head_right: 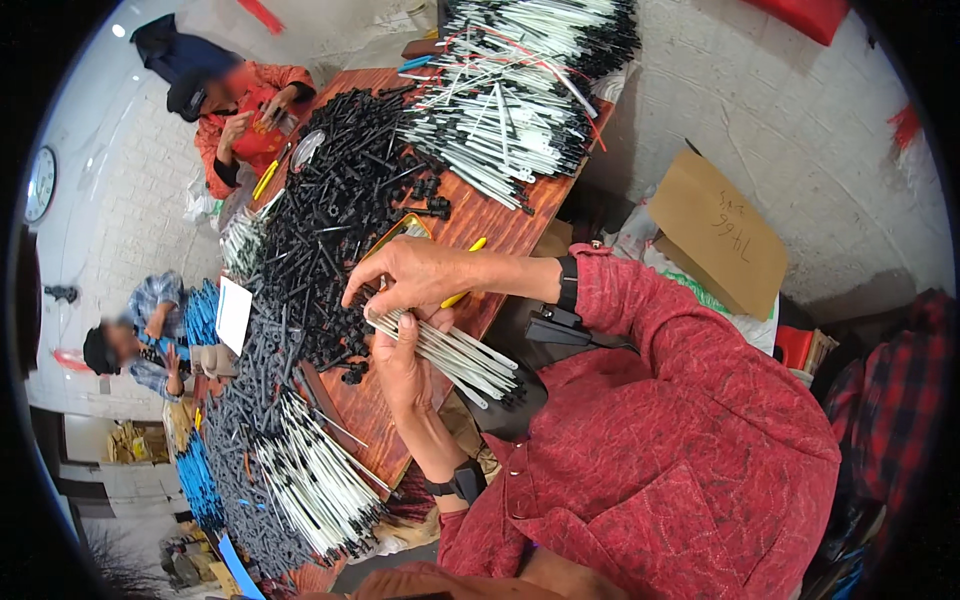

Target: The person bundles white plastic tubes into groups and secures them in stacks by hand using packaging material.

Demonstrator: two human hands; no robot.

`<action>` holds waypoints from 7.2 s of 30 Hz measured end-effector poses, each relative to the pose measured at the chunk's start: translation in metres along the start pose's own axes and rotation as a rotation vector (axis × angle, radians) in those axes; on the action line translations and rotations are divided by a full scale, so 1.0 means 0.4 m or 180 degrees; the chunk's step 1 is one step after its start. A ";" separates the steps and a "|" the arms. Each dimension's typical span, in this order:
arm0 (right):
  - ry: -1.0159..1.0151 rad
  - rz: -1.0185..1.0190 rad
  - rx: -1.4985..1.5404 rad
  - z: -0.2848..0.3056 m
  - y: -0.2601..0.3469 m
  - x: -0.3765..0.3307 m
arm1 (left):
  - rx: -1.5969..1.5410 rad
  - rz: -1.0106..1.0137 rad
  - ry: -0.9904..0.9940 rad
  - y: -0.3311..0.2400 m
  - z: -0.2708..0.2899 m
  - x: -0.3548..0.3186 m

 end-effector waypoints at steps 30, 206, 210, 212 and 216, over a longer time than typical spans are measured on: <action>-0.1736 -0.1503 0.1672 0.254 -0.297 -0.317 | -0.0290 -0.0155 -0.0437 0.005 0.071 0.007; -0.0142 -0.0892 0.0761 -0.109 0.015 -0.088 | 0.0106 0.0024 -0.0362 0.059 0.130 -0.125; 0.0316 -0.0654 0.0185 -0.124 0.024 -0.057 | 0.0434 0.0054 -0.0293 0.063 0.140 -0.129; 0.0423 -0.0572 0.0089 -0.131 0.016 -0.053 | 0.0573 0.0151 -0.0262 0.061 0.130 -0.133; 0.0359 -0.0706 0.0452 -0.142 -0.014 -0.046 | 0.0516 0.0036 -0.0180 0.057 0.129 -0.128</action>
Point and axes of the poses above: each hand's wrist, its own x-axis towards the middle knuckle, its own z-axis out of the back of the hand, y = z × x, the point moved 6 cm from there along x, towards the middle knuckle, and after that the axes turned 2 degrees about -x, right-handed, at the moved point
